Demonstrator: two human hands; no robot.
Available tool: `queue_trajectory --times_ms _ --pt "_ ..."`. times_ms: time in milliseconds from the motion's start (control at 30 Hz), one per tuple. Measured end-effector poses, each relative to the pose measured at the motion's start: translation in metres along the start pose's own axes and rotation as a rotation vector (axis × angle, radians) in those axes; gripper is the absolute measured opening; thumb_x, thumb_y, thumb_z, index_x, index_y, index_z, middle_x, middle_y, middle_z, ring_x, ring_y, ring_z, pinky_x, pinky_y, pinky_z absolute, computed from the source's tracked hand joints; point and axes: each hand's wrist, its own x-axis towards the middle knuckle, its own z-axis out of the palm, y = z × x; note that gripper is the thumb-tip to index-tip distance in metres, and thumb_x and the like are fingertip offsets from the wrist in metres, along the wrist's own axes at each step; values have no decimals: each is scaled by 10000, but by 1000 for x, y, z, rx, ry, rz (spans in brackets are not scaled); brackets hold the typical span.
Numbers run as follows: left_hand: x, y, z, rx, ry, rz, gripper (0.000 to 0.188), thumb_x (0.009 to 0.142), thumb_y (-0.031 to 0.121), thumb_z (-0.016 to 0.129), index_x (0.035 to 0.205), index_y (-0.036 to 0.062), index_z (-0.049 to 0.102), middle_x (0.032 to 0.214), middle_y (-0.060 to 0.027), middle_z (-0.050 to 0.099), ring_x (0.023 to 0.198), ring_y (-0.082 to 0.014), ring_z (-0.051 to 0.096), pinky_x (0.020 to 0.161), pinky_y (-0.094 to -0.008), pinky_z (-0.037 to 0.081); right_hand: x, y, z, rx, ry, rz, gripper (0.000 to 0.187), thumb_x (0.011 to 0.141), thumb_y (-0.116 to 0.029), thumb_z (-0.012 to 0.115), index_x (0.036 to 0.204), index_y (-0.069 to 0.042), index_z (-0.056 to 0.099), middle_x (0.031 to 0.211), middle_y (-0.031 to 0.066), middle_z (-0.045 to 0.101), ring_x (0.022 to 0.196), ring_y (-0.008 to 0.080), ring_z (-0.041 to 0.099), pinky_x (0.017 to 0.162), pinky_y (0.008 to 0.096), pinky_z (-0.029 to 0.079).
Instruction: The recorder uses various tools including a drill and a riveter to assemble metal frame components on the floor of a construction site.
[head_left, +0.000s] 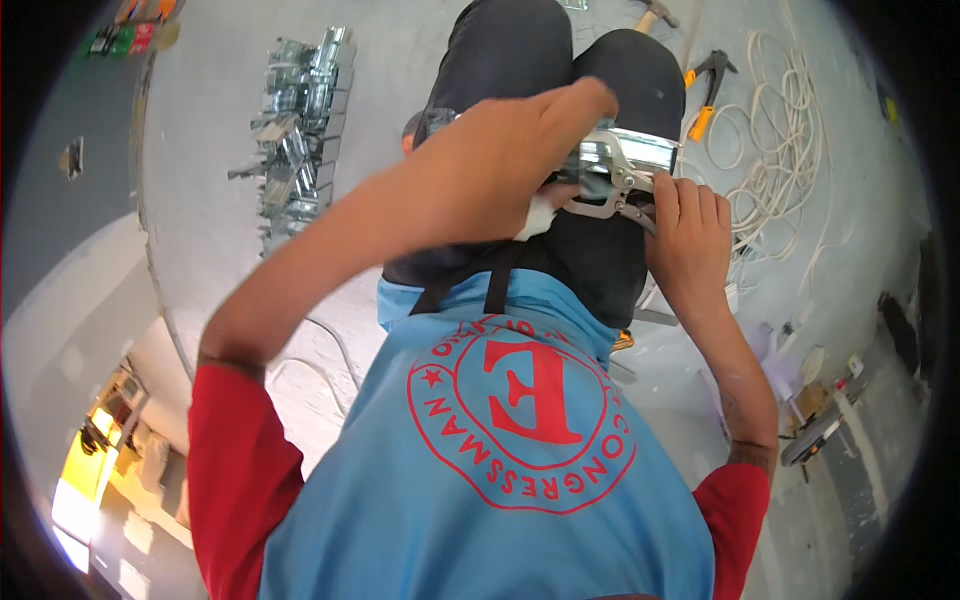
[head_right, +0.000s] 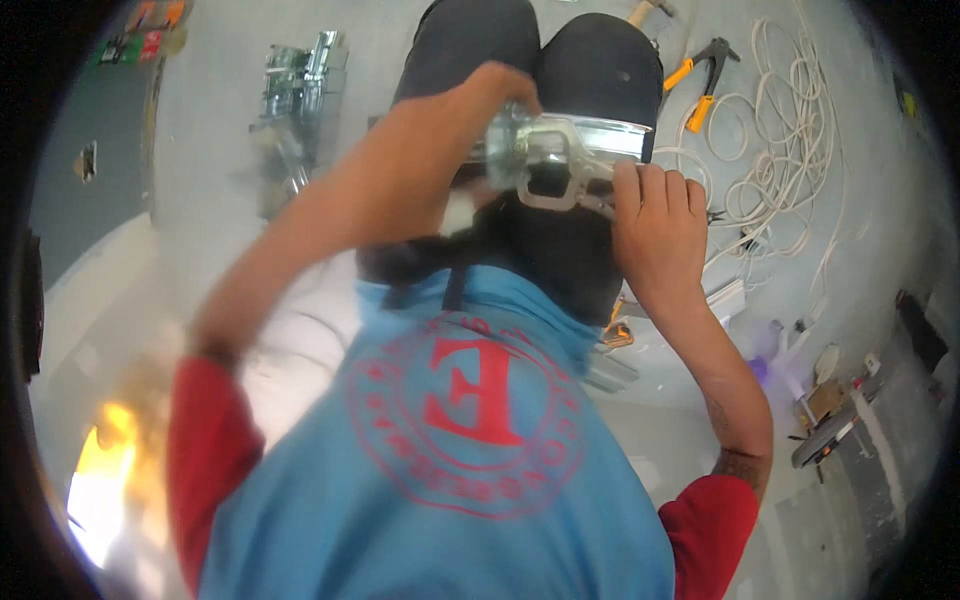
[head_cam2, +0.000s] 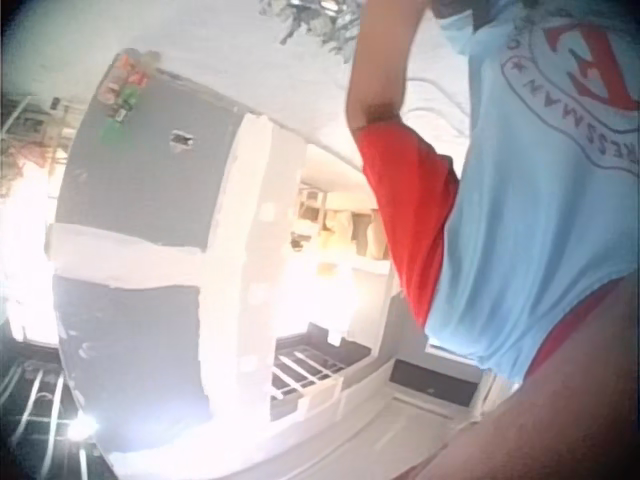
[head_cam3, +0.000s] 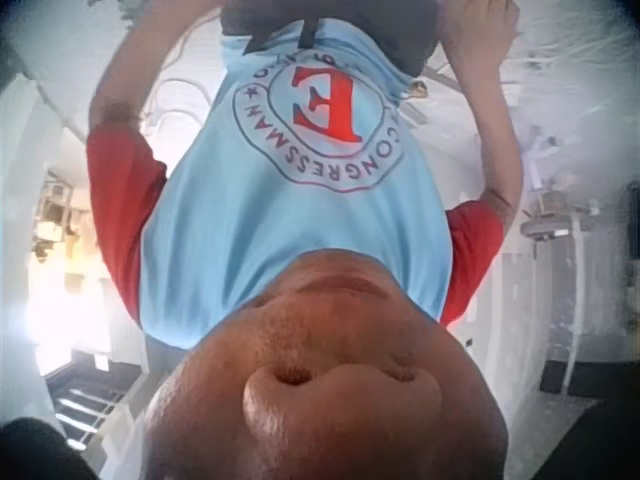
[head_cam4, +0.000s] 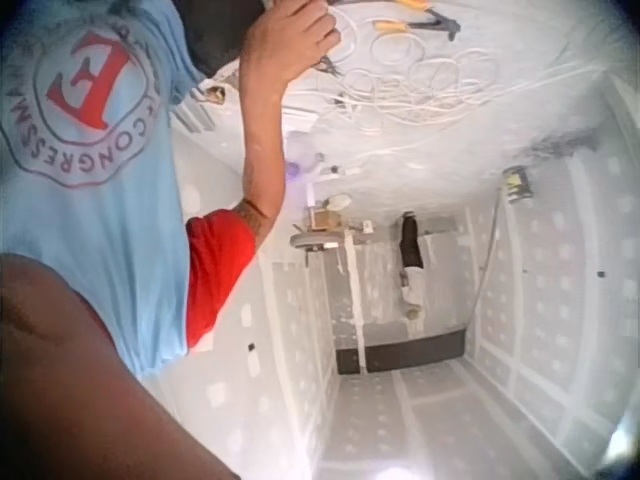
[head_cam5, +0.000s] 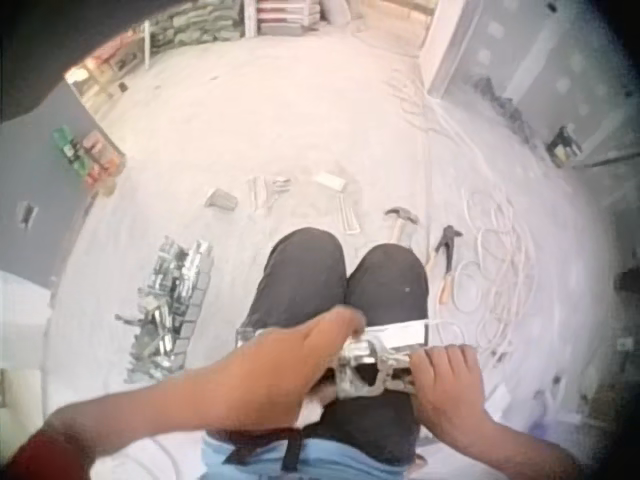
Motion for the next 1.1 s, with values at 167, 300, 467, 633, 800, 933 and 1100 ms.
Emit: queue_trajectory --times_ms 167,300,467,633,800,933,1100 --pt "6 -1 7 -138 422 333 746 705 158 821 1293 17 383 1127 -284 601 989 -460 619 802 -474 508 -4 0 -6 6 -2 9 546 669 -109 742 1181 -83 553 950 77 559 868 257 548 791 399 399" --pt "19 1 -9 18 91 51 565 761 209 790 1190 -50 527 1137 -251 615 1027 -421 630 877 -424 499 2 1 -16 23 -84 21 600 670 -111 764 1226 -83 539 993 93 573 906 272 560 808 400 403" --pt "27 -5 -29 -70 118 282 370 755 190 789 899 -69 567 773 -286 643 799 -462 646 681 -463 506 7 6 -23 78 -131 -24 637 673 -87 776 1260 -79 529 1022 108 572 952 291 562 832 412 413" --pt "23 -5 -30 16 78 351 361 742 180 789 872 -73 566 772 -278 649 788 -450 653 672 -455 507 6 1 -22 105 -64 -37 628 690 -106 784 1263 -74 528 1036 124 559 974 309 558 835 415 418" --pt "29 -7 -34 7 57 388 355 736 179 787 853 -74 567 770 -277 649 783 -448 654 664 -454 505 5 2 -20 82 -53 -31 602 673 -143 809 1215 -79 555 999 108 552 914 288 573 779 400 424" --pt "29 -7 -35 -4 3 336 350 735 178 777 846 -79 568 767 -279 645 773 -447 655 652 -453 503 4 6 -17 25 25 -94 538 644 -188 834 1112 -84 591 899 80 540 795 250 588 692 373 428" --pt "29 -6 -34 17 31 407 349 725 171 774 844 -82 566 758 -282 640 761 -441 657 641 -446 501 7 11 -13 5 76 -178 467 642 -256 835 1016 -88 609 766 48 521 651 216 573 595 343 421"
